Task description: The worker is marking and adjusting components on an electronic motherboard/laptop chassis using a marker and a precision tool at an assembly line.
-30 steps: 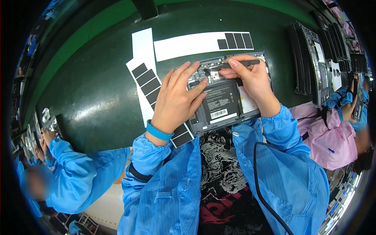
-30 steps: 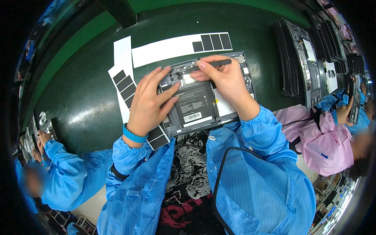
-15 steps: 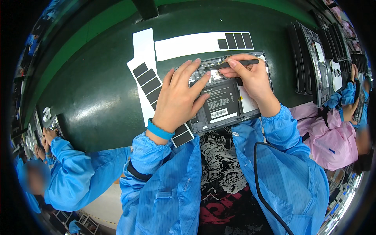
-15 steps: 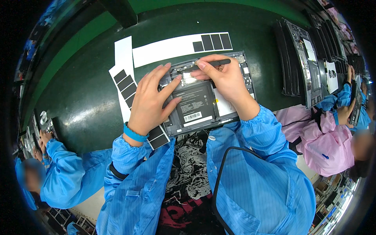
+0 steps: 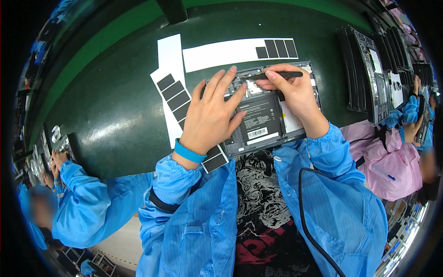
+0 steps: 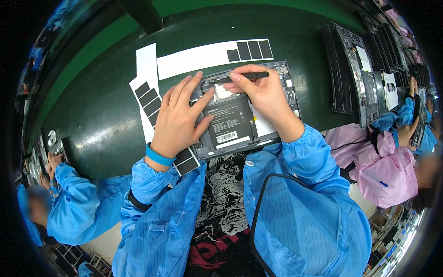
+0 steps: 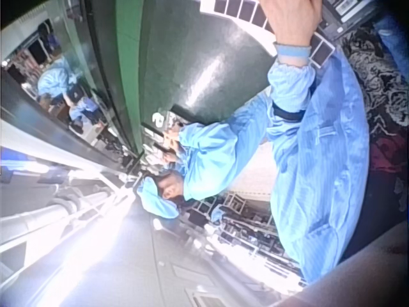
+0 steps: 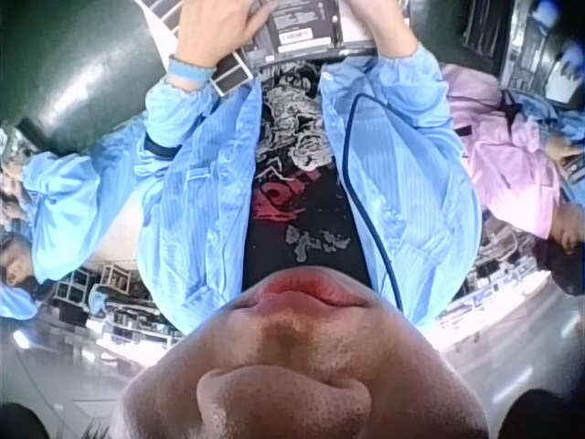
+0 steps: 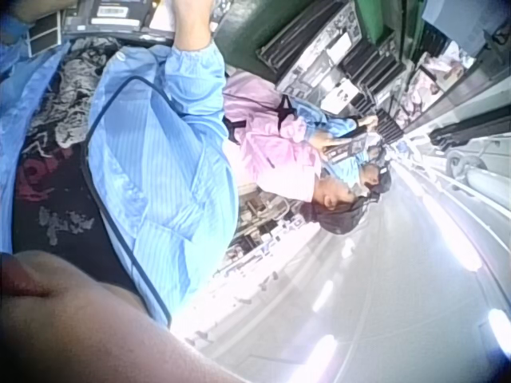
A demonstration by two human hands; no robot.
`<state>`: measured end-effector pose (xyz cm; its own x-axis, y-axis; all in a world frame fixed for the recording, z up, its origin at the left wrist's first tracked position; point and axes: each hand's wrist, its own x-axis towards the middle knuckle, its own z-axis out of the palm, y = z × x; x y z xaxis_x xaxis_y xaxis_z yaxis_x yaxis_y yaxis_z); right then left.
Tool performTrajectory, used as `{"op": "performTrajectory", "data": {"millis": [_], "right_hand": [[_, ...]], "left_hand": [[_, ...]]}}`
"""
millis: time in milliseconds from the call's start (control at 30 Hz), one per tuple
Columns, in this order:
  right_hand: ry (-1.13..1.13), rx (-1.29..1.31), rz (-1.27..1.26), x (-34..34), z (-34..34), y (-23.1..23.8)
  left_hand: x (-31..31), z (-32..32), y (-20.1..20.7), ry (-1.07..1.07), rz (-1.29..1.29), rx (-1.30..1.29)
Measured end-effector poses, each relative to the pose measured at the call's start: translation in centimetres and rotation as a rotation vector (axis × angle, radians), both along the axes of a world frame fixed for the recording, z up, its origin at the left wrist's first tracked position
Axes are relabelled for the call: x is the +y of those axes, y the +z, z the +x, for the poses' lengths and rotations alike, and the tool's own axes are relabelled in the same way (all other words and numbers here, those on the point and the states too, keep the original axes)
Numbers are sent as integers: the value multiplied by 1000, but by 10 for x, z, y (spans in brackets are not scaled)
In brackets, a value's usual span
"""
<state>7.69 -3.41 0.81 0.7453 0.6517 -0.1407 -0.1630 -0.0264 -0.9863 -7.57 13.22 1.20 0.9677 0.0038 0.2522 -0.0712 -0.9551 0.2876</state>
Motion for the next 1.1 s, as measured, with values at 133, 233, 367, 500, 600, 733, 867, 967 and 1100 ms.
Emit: {"op": "performTrajectory", "data": {"millis": [133,233,367,500,600,733,867,967,1100], "right_hand": [[-2,0,14,1,0,0],[-6,-5,12,3,-1,0],[-49,-7,56,3,-2,0],[-135,60,146,-2,3,-3],[-119,110,195,-4,5,-5],[-142,138,238,1,4,-1],[-76,139,268,-11,22,-8],[-33,141,344,-9,29,22],[62,-93,174,42,21,55]], "left_hand": [[0,1,1,14,5,13],[0,0,1,23,16,20],[-1,0,1,37,47,31],[0,3,5,44,104,18],[-1,2,2,39,118,17],[3,-4,14,15,135,-13],[30,-26,18,277,-452,-272],[46,-47,4,355,-355,-142],[43,-59,-19,382,-78,-27]]}}
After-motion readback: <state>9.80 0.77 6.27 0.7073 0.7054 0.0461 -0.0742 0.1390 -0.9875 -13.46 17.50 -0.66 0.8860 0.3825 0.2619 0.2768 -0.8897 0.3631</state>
